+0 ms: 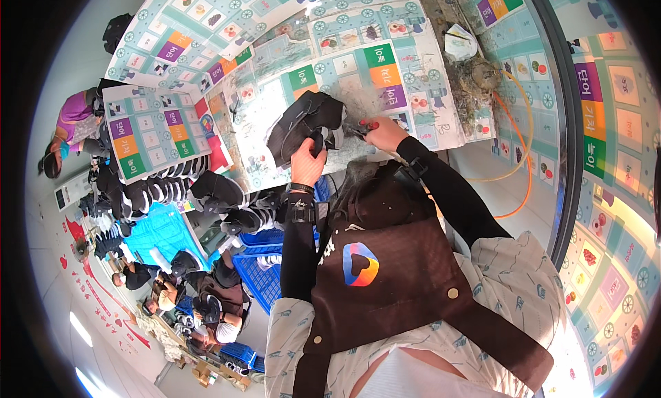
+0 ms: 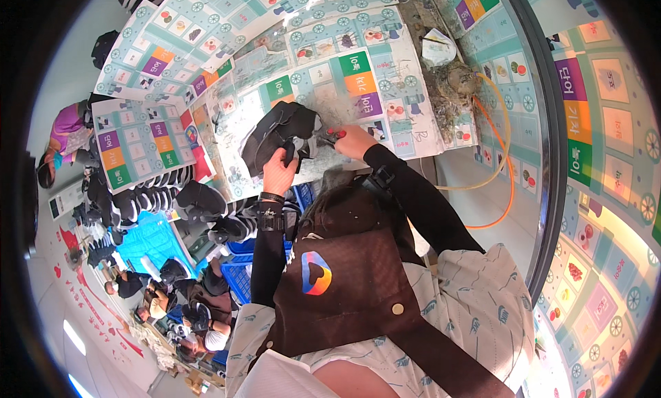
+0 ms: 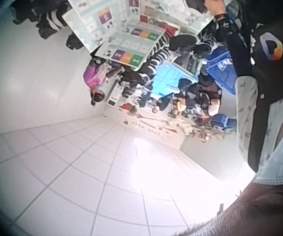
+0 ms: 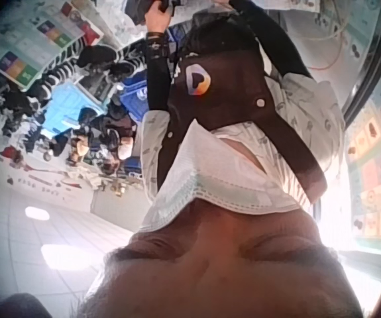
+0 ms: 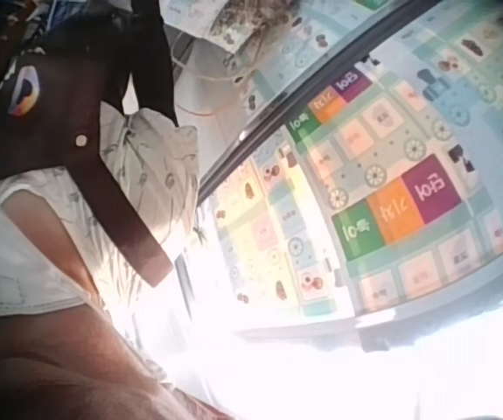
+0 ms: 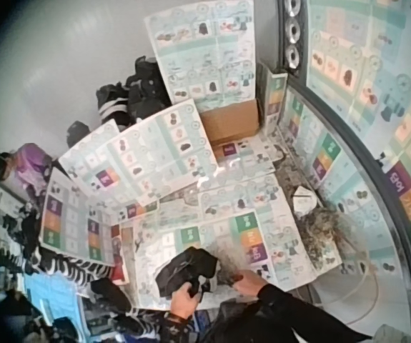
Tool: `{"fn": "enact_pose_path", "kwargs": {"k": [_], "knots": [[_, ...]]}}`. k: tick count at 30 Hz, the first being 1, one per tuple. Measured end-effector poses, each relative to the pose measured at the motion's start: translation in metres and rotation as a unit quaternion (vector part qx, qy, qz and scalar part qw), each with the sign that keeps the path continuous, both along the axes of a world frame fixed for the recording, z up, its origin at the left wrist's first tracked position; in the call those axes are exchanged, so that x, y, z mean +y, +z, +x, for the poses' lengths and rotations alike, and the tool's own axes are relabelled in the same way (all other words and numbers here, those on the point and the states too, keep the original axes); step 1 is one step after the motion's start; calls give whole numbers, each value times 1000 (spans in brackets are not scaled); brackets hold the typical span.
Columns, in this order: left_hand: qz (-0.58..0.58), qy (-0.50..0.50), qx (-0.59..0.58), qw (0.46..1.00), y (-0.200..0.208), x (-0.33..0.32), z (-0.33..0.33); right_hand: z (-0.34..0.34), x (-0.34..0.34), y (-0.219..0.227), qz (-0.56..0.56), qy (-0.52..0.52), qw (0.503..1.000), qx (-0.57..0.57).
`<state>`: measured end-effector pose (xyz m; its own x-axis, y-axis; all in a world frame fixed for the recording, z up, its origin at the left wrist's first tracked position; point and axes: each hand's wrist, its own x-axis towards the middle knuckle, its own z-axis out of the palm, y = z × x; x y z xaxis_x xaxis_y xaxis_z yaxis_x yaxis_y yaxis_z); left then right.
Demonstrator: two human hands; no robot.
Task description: Inspecting and cleaning shoe components at a quality control station.
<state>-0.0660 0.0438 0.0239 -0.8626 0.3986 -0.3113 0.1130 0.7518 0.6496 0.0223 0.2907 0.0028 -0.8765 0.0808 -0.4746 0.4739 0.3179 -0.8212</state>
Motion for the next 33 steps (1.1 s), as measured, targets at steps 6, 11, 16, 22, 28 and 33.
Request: {"fn": "enact_pose_path", "kwargs": {"k": [6, 11, 16, 22, 28, 33], "knots": [[-1, 2, 4, 1000, -2, -3, 6, 1, -3, 5, -47, -6, 998, -30], [1, -1, 3, 1000, 2, -1, 6, 7, -5, -6, -33, 6, 999, -28], [7, 5, -9, 1000, -1, -3, 2, 12, -7, -11, -13, -85, 995, 57], [12, -3, 2, 1000, 2, -2, -1, 10, 1, -11, -45, 48, 991, -117], [13, 73, 146, 987, 26, -28, -28, 28, 17, -31, 148, -43, 986, 68], [162, 99, 18, 982, 29, -66, -38, 47, 45, -80, 420, -110, 899, 53]]}}
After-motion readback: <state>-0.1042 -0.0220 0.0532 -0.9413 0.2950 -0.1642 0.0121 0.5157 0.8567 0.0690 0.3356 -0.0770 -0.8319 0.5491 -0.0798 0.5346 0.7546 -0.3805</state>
